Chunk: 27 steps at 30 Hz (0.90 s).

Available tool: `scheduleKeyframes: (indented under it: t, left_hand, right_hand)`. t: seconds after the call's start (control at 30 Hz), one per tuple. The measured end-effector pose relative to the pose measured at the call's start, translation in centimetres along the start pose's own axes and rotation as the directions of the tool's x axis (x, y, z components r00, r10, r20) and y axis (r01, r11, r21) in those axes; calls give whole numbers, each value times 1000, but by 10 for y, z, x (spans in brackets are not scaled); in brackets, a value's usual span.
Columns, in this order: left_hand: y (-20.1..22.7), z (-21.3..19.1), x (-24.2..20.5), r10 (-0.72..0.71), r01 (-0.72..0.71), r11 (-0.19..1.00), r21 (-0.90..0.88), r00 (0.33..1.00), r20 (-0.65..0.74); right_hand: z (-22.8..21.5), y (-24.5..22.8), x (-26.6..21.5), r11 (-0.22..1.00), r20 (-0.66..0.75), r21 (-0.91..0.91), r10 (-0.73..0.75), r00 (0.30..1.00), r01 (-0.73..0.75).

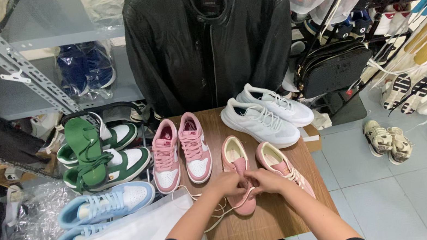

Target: The person laces two pink sneakers on a wooden table by threading the laces through the eyelets and pulling them tight.

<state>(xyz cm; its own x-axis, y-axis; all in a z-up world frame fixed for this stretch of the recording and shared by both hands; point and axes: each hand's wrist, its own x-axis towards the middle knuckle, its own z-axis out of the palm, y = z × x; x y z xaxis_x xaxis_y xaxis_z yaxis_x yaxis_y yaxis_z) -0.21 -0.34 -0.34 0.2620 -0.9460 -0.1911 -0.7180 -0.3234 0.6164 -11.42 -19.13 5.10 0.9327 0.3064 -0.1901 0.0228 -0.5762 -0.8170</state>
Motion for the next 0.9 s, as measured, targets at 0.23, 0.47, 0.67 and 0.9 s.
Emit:
scheduleKeyframes:
  t: [0.23,0.47,0.67,0.9]
  left_hand:
    - [-1,32,24,-251,256,964,-69,965,76]
    - [5,37,23,-364,366,897,-247,930,53]
    - [3,28,12,-238,298,807,-510,954,180]
    - [-4,34,2,-280,418,351,-838,901,332]
  right_hand:
    - [5,10,2,996,3,-5,92,996,-92]
    - [4,30,5,999,48,31,35,998,-37]
    - [11,32,1,994,46,85,71,996,-74]
    - [18,41,-3,1000,1,-4,28,1000,-28]
